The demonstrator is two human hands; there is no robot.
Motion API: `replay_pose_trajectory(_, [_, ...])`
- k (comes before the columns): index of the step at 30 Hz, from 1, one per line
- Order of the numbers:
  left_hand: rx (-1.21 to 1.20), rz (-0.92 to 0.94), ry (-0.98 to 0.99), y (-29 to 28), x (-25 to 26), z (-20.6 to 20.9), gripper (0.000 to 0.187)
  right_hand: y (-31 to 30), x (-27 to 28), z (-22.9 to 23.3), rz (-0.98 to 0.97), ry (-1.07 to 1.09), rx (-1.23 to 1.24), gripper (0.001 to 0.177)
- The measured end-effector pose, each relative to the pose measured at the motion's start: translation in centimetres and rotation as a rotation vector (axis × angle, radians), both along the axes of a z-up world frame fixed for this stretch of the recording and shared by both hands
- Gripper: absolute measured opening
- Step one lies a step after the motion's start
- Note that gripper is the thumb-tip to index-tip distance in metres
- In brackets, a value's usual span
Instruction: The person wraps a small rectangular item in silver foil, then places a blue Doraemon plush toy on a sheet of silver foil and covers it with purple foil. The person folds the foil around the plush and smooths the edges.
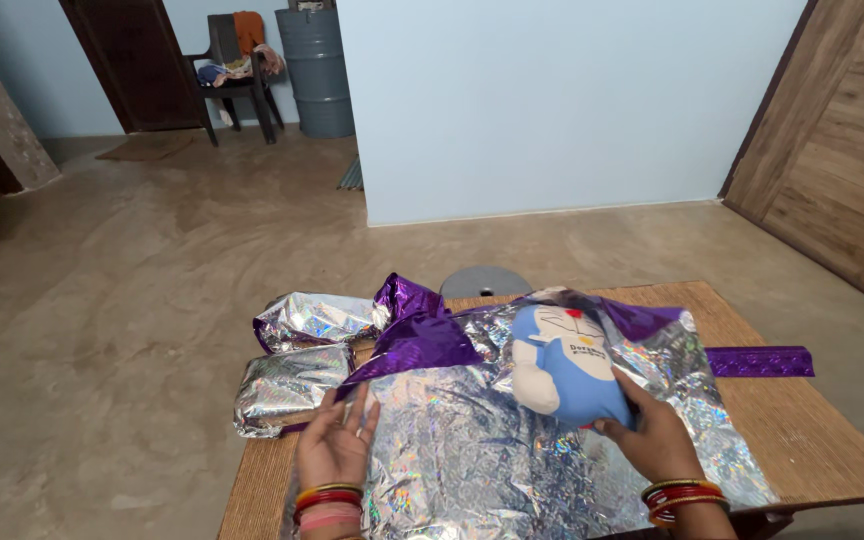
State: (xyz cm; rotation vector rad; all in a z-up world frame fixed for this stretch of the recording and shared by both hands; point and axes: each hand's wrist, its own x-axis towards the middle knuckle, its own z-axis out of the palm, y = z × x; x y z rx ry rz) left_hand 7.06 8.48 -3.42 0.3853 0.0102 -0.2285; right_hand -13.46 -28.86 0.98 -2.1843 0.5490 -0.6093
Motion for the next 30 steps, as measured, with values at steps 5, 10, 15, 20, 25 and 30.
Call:
replay_pose_trajectory(5, [-0.421, 0.139, -0.02, 0.7, -1.2, 2.1, 0.046, -0.8, -0.2, -0.9, -0.161, 0.107, 0.015, 0.09])
replay_pose_trajectory(10, [-0.274, 0.349, 0.107, 0.8, -1.6, 2.5, 0.043, -0.2, -0.6, -0.5, -0.293, 0.327, -0.121, 0.089])
replay_pose_trajectory(15, [0.925, 0.311, 0.096, -3.8, -1.3, -1.7, 0.028, 2.0, -0.9, -0.6, -0.306, 0.531, -0.263, 0.089])
replay_pose_trajectory(20, [1.787, -0.005, -0.768, -8.9, -5.5, -5.3, 0.046, 2.5, -1.1, -0.9, -0.292, 0.555, -0.335, 0.091])
replay_pose_trajectory(25, [2.26, -0.486, -1.008, -11.9, -9.1, -4.5, 0.082, 1.9, -1.7, -0.8, -0.205, 0.389, -0.454, 0.089])
replay_pose_trajectory(30, [2.277, -0.812, -1.118, -12.2, -10.1, -4.1, 0.069, 2.9, -2.2, -0.6, -0.057, 0.298, -0.467, 0.093])
